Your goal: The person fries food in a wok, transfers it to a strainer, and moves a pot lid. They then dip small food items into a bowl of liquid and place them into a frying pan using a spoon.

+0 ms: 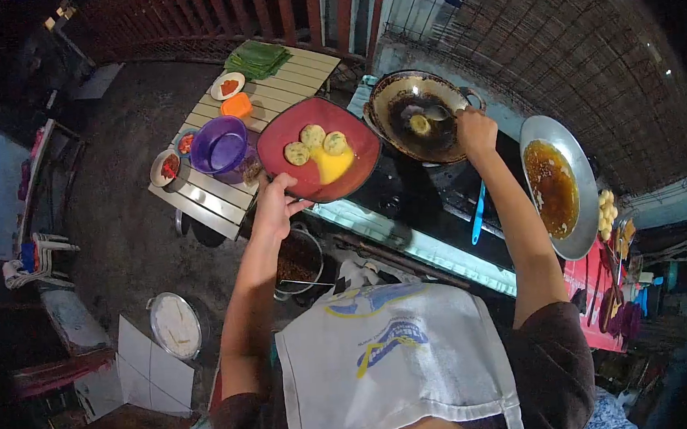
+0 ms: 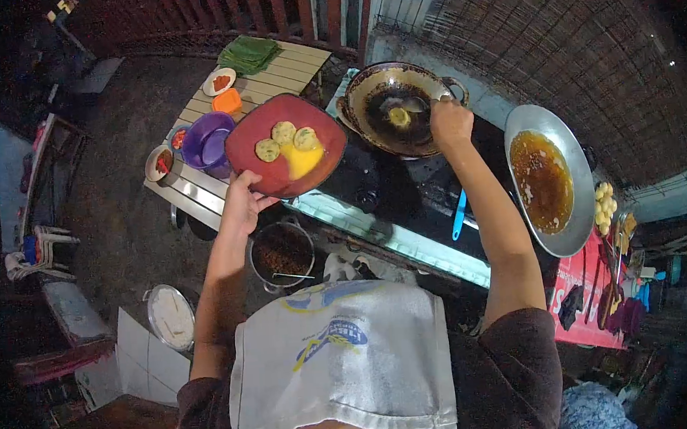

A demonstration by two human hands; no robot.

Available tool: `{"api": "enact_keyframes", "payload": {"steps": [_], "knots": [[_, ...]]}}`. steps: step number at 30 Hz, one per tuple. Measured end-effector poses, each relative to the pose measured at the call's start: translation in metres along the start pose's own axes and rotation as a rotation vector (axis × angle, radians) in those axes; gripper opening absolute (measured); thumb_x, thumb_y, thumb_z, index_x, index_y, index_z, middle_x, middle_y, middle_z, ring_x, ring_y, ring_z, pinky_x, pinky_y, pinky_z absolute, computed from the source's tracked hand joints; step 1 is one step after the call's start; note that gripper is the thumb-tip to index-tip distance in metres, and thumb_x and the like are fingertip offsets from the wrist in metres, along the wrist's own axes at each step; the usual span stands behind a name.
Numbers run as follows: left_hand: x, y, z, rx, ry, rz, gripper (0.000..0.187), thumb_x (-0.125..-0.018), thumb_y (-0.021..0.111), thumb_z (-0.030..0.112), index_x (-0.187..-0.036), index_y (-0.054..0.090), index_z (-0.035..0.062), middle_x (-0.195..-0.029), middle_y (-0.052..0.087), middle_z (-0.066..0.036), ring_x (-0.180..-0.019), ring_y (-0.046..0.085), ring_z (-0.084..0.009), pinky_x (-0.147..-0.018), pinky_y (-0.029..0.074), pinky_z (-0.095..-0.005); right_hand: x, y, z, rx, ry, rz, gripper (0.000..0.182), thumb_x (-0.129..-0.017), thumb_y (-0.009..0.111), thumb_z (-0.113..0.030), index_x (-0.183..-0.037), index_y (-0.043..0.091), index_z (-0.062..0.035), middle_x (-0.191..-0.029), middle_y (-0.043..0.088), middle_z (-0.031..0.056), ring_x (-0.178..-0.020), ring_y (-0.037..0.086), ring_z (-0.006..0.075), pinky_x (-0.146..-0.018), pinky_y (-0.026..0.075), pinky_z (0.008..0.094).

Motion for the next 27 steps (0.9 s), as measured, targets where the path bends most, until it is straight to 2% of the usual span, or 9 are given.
{"api": "enact_keyframes", "payload": {"steps": [5, 6, 8, 12, 14, 18, 19, 21, 27], "knots": [[0.007, 0.000, 0.002, -0.020, -0.013, -0.005, 0.058, -0.072, 0.052, 0.020, -0.125, 0.028, 0.0152, -0.116, 0.045, -0.010, -0.100, 0.052, -0.0279, -0.076, 0.048, -0.0427, 0.009, -0.020, -0.006, 0.016, -0.030, 0.089, 0.015, -0.078, 0.051, -0.015, -0.084, 0.063, -0.0080, -0.084, 0.062, 0.0096, -0.081, 0.062, 0.0223, -0.063, 0.052, 0.0357], [0.008, 0.000, 0.003, 0.003, -0.004, -0.004, 0.053, -0.072, 0.052, 0.018, -0.119, 0.030, 0.0118, -0.113, 0.046, -0.010, -0.094, 0.053, -0.0264, -0.071, 0.049, -0.0407, 0.008, -0.015, -0.004, 0.017, -0.030, 0.090, 0.015, -0.078, 0.051, -0.015, -0.084, 0.063, -0.0080, -0.084, 0.062, 0.0096, -0.081, 0.062, 0.0223, -0.063, 0.052, 0.0357], [0.008, 0.000, 0.003, 0.029, 0.007, -0.001, 0.048, -0.071, 0.052, 0.016, -0.114, 0.033, 0.0084, -0.109, 0.046, -0.011, -0.089, 0.053, -0.0249, -0.065, 0.050, -0.0387, 0.004, 0.001, 0.009, -0.057, 0.162, 0.039, 0.016, -0.077, 0.052, -0.017, -0.085, 0.064, -0.0109, -0.085, 0.063, 0.0103, -0.079, 0.063, 0.0242, -0.063, 0.052, 0.0372], [-0.002, -0.015, -0.007, 0.007, -0.002, -0.047, 0.050, -0.069, 0.054, 0.018, -0.114, 0.033, 0.0081, -0.112, 0.044, -0.012, -0.098, 0.048, -0.0261, -0.069, 0.048, -0.0421, 0.029, -0.079, -0.011, -0.245, 0.155, 0.048, 0.016, -0.077, 0.053, -0.019, -0.086, 0.066, -0.0157, -0.084, 0.064, 0.0101, -0.074, 0.064, 0.0268, -0.062, 0.051, 0.0385], [-0.004, -0.021, -0.010, 0.018, -0.022, -0.085, 0.051, -0.069, 0.054, 0.019, -0.114, 0.033, 0.0079, -0.112, 0.043, -0.013, -0.100, 0.047, -0.0264, -0.070, 0.047, -0.0431, 0.043, -0.107, -0.034, -0.476, -0.070, 0.144, 0.016, -0.077, 0.053, -0.020, -0.087, 0.067, -0.0188, -0.084, 0.063, 0.0113, -0.075, 0.063, 0.0283, -0.064, 0.050, 0.0382], [0.015, -0.013, -0.005, -0.047, -0.028, -0.051, 0.052, -0.068, 0.055, 0.020, -0.113, 0.033, 0.0067, -0.111, 0.043, -0.013, -0.100, 0.048, -0.0257, -0.073, 0.047, -0.0443, 0.059, -0.110, -0.086, -0.246, -0.356, 0.267, 0.014, -0.071, 0.056, -0.015, -0.082, 0.065, -0.0134, -0.076, 0.059, 0.0073, -0.073, 0.060, 0.0220, -0.064, 0.047, 0.0334], [0.014, -0.014, -0.008, -0.054, -0.034, -0.074, 0.052, -0.070, 0.054, 0.020, -0.116, 0.035, 0.0082, -0.113, 0.045, -0.011, -0.098, 0.051, -0.0239, -0.070, 0.049, -0.0420, 0.061, -0.110, -0.095, -0.246, -0.358, 0.265, 0.014, -0.071, 0.056, -0.015, -0.082, 0.065, -0.0134, -0.076, 0.059, 0.0073, -0.073, 0.060, 0.0220, -0.064, 0.047, 0.0334], [0.017, -0.014, -0.007, -0.057, -0.041, -0.095, 0.053, -0.071, 0.054, 0.019, -0.120, 0.037, 0.0097, -0.115, 0.048, -0.008, -0.095, 0.055, -0.0222, -0.067, 0.052, -0.0396, 0.066, -0.113, -0.115, -0.222, -0.525, 0.438, 0.010, -0.068, 0.055, -0.013, -0.076, 0.062, -0.0106, -0.073, 0.055, 0.0040, -0.073, 0.057, 0.0196, -0.062, 0.046, 0.0319], [0.026, -0.024, -0.005, -0.068, -0.064, -0.070, 0.056, -0.070, 0.054, 0.020, -0.121, 0.034, 0.0096, -0.114, 0.046, -0.008, -0.096, 0.053, -0.0223, -0.068, 0.050, -0.0403, 0.086, -0.105, -0.133, -0.304, -0.543, 0.261, 0.007, -0.069, 0.054, -0.012, -0.071, 0.060, -0.0094, -0.074, 0.055, 0.0047, -0.076, 0.056, 0.0203, -0.063, 0.046, 0.0329]]}}
Point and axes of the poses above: each hand's wrist, its own x-axis away from the middle knuckle, its own y-axis out of the palm, z = x × y, the point moved 3 cm from there along -x, towards the middle knuckle
